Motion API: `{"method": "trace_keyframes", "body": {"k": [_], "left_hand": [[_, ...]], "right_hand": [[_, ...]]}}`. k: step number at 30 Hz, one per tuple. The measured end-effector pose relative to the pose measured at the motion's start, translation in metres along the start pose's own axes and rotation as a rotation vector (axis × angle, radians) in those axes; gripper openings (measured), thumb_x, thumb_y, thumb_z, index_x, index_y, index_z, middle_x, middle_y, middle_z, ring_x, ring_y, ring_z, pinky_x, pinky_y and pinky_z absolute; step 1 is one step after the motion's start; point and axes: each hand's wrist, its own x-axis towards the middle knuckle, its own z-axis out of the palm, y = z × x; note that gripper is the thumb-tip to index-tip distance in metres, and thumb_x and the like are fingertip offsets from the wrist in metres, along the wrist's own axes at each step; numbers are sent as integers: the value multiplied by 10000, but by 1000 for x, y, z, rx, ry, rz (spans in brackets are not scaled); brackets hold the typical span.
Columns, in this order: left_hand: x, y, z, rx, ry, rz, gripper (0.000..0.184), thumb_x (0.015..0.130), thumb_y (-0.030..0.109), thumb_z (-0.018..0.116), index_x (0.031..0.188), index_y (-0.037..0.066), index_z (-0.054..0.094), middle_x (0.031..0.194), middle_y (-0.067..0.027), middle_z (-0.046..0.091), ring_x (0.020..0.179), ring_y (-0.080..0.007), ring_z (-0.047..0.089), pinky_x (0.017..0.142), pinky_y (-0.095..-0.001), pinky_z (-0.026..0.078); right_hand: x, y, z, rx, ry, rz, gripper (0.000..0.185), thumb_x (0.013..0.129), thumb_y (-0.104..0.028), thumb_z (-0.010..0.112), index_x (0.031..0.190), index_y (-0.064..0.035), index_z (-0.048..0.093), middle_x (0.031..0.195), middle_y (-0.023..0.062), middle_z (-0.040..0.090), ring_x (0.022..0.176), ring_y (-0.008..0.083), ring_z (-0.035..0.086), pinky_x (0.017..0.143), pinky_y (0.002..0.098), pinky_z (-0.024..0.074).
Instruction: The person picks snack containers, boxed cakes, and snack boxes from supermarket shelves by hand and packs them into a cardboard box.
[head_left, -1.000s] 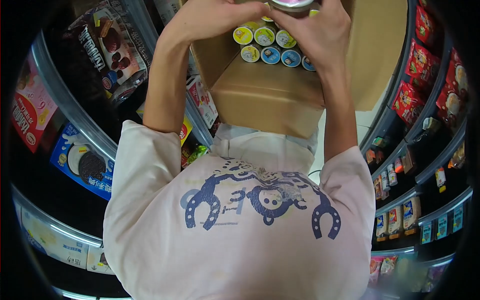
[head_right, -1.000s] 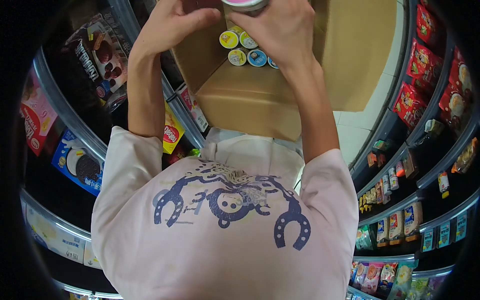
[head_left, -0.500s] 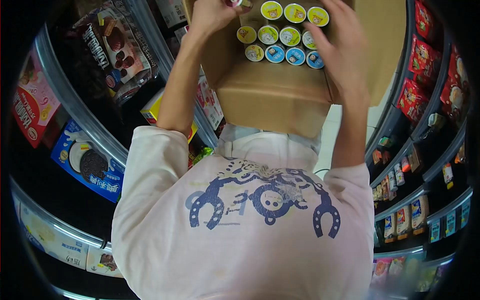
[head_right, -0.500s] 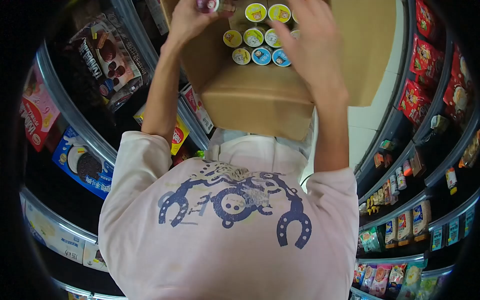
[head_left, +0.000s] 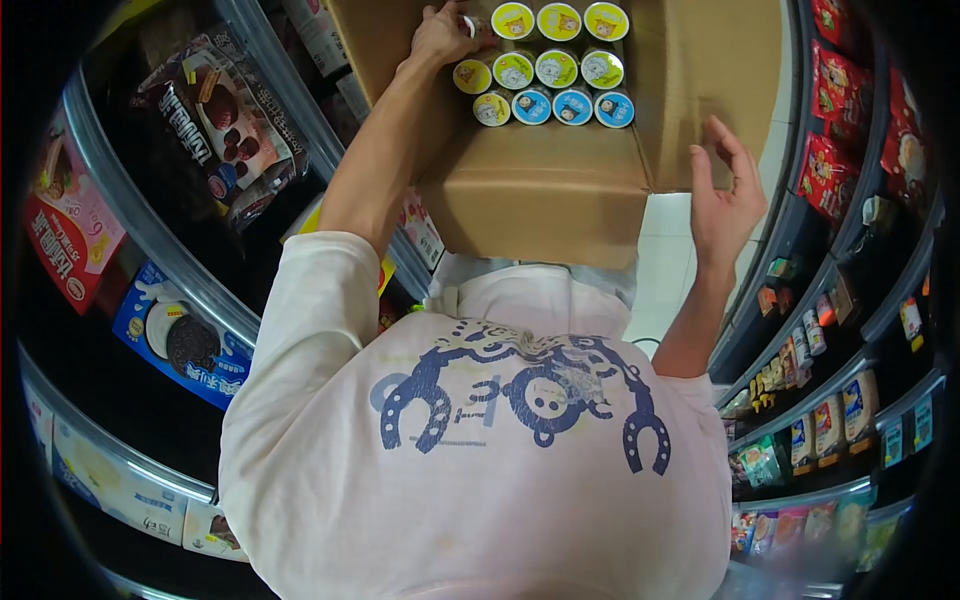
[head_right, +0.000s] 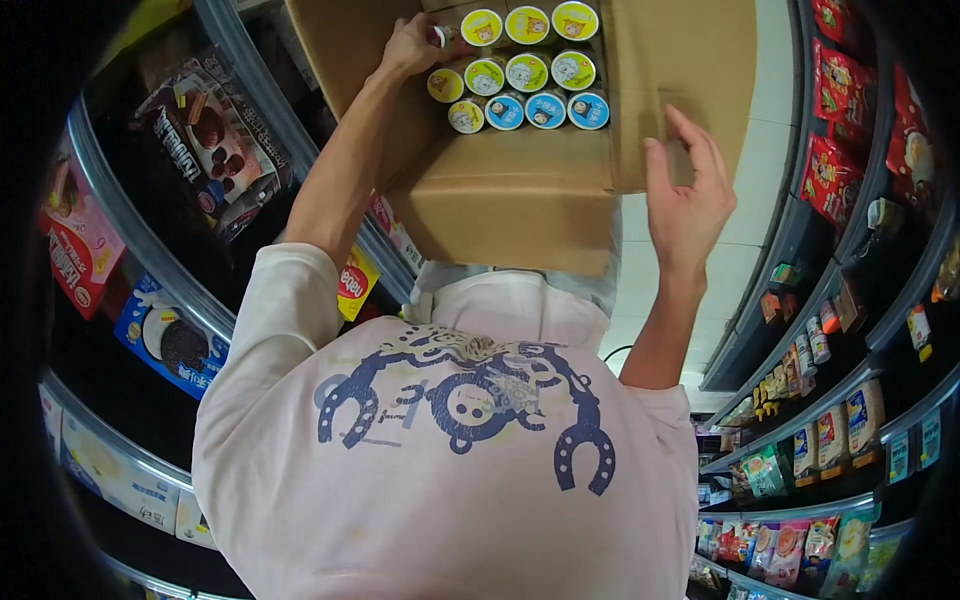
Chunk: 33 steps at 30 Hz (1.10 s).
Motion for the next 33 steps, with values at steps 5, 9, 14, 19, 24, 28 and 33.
{"method": "trace_keyframes", "body": {"k": [5, 9, 14, 19, 24, 28, 33], "left_hand": [[3, 10, -4, -31, -38, -5, 793, 582, 351, 821, 1261, 57, 534, 1152, -180, 581, 1101, -312, 546, 949, -368, 468], [7, 9, -6, 7, -90, 28, 854, 557, 356, 828, 1295, 65, 510, 1180, -202, 565, 1125, -324, 539, 968, -367, 459], [8, 11, -12, 6, -135, 85, 912, 541, 365, 836, 1319, 45, 482, 1206, -224, 553, 1151, -336, 528, 979, -370, 452], [11, 5, -8, 14, -124, 168, 922, 542, 369, 838, 1313, 12, 478, 1171, -225, 577, 1134, -341, 533, 966, -380, 452], [7, 12, -13, -14, -128, 123, 833, 606, 352, 803, 1305, 28, 486, 1175, -211, 560, 1120, -356, 525, 971, -403, 443], [-2, 18, -31, -60, -41, 53, 761, 699, 336, 737, 1358, 67, 468, 1325, -206, 497, 1220, -359, 490, 1019, -404, 422], [-61, 35, -83, -215, 298, 27, 628, 764, 303, 692, 1312, 57, 510, 1269, -204, 537, 1203, -344, 504, 1007, -398, 422]], "right_hand": [[-11, -3, 3, 29, -22, 27, 285, 813, -42, 676, 1098, -34, 665, 1033, 101, 682, 960, 215, 649, 868, 323, 494], [-15, -2, -1, 25, 2, 43, 287, 814, -37, 672, 1101, -36, 665, 1033, 99, 683, 964, 212, 648, 868, 322, 494], [-15, 0, -7, 11, 18, 61, 293, 811, -40, 671, 1104, -42, 663, 1034, 99, 685, 968, 212, 648, 867, 322, 495], [-23, -5, -11, -4, 6, 80, 303, 811, -42, 667, 1113, -38, 655, 1033, 107, 681, 966, 219, 647, 864, 328, 495], [-41, -16, -36, -22, -21, 113, 312, 810, -49, 664, 1120, -19, 639, 1025, 123, 672, 943, 236, 645, 852, 338, 497], [-51, -16, -57, -15, -41, 141, 314, 806, -53, 664, 1115, -7, 637, 1017, 134, 671, 934, 249, 644, 846, 339, 498], [-34, -20, -80, -2, -145, 17, 321, 809, -67, 660, 1123, -9, 630, 1017, 140, 668, 945, 254, 645, 829, 346, 502]]}}
